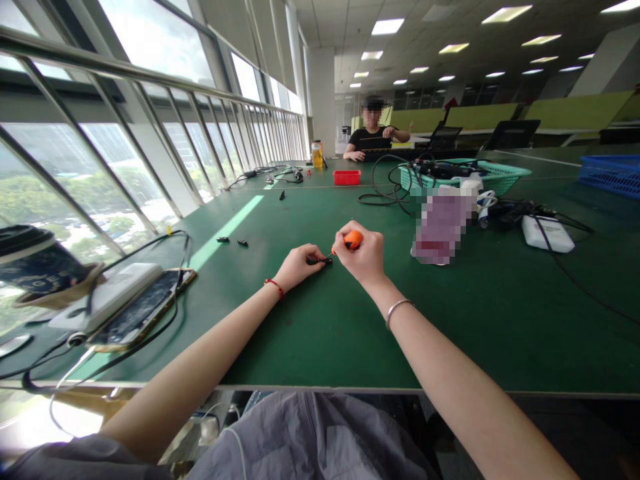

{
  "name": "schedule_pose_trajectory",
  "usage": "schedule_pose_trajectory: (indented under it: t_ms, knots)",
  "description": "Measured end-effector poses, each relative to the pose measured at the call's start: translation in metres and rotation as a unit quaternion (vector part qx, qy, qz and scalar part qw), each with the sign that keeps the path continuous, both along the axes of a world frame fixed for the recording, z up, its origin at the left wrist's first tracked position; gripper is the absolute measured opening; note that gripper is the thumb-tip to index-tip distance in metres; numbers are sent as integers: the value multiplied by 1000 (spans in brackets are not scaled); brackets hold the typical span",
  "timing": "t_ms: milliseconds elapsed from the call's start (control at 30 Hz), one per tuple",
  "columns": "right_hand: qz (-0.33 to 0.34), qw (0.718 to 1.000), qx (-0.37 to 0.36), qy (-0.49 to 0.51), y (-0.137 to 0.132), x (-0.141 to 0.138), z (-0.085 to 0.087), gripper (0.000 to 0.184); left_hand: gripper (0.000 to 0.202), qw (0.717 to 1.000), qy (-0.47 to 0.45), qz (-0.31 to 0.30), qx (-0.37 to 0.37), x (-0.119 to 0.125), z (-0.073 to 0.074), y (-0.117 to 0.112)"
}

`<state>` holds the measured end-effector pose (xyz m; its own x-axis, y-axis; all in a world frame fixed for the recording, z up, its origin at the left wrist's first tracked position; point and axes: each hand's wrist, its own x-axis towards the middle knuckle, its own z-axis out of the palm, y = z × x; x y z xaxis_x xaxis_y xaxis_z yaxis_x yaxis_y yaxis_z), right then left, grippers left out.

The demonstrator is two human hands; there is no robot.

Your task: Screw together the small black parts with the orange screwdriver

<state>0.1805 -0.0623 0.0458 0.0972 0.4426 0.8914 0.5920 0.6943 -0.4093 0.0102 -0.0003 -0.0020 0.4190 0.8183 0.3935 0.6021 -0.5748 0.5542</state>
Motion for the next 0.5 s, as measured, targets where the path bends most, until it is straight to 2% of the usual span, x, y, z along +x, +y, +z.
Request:
schedule_pose_trajectory:
  t_ms: [167,500]
  knots:
    - [11,999,-7,-46,-1,-6,-2,18,5,1000,25,13,6,1,4,-4]
    - [-4,998,-28,-51,0,-5,-3,18,8,999,34,13,15,2,7,-7]
